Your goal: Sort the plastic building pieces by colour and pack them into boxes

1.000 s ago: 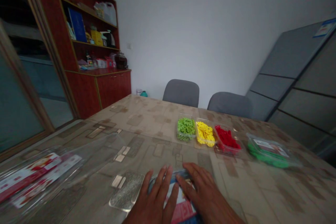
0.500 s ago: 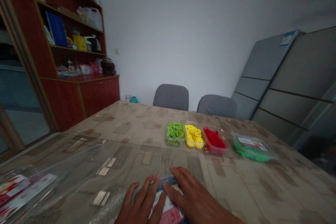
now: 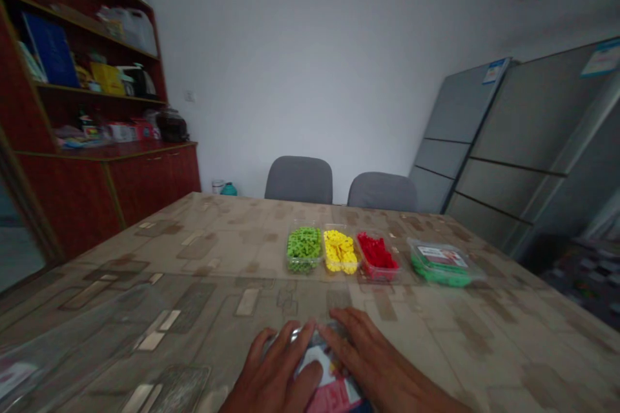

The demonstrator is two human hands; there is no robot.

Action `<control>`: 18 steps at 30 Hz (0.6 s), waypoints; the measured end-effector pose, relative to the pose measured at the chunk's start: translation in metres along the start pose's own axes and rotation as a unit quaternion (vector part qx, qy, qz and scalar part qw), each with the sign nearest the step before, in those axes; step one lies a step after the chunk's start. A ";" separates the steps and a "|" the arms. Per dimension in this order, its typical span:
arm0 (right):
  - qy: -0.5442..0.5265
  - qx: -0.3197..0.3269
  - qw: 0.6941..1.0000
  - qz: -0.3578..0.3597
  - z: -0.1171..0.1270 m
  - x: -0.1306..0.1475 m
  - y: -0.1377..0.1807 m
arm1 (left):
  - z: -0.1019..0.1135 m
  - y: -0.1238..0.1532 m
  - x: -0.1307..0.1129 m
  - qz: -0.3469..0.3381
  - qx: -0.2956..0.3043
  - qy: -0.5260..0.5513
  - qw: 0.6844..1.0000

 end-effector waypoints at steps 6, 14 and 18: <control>0.003 -0.026 0.997 -0.070 0.038 -0.048 0.057 | -0.011 -0.082 -0.032 -0.049 0.100 0.161 0.981; 0.089 -0.043 0.985 -0.145 0.077 -0.132 0.145 | -0.036 -0.198 -0.091 -0.106 0.071 0.258 0.958; 0.083 -0.061 0.977 -0.186 0.085 -0.173 0.178 | -0.069 -0.239 -0.119 -0.143 0.076 0.271 0.949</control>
Point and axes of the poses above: each hand's wrist, its own y-axis away from the middle knuckle, its own z-axis out of the back of the hand, x = y × z, the point moved 6 cm from there along -y, towards the middle knuckle
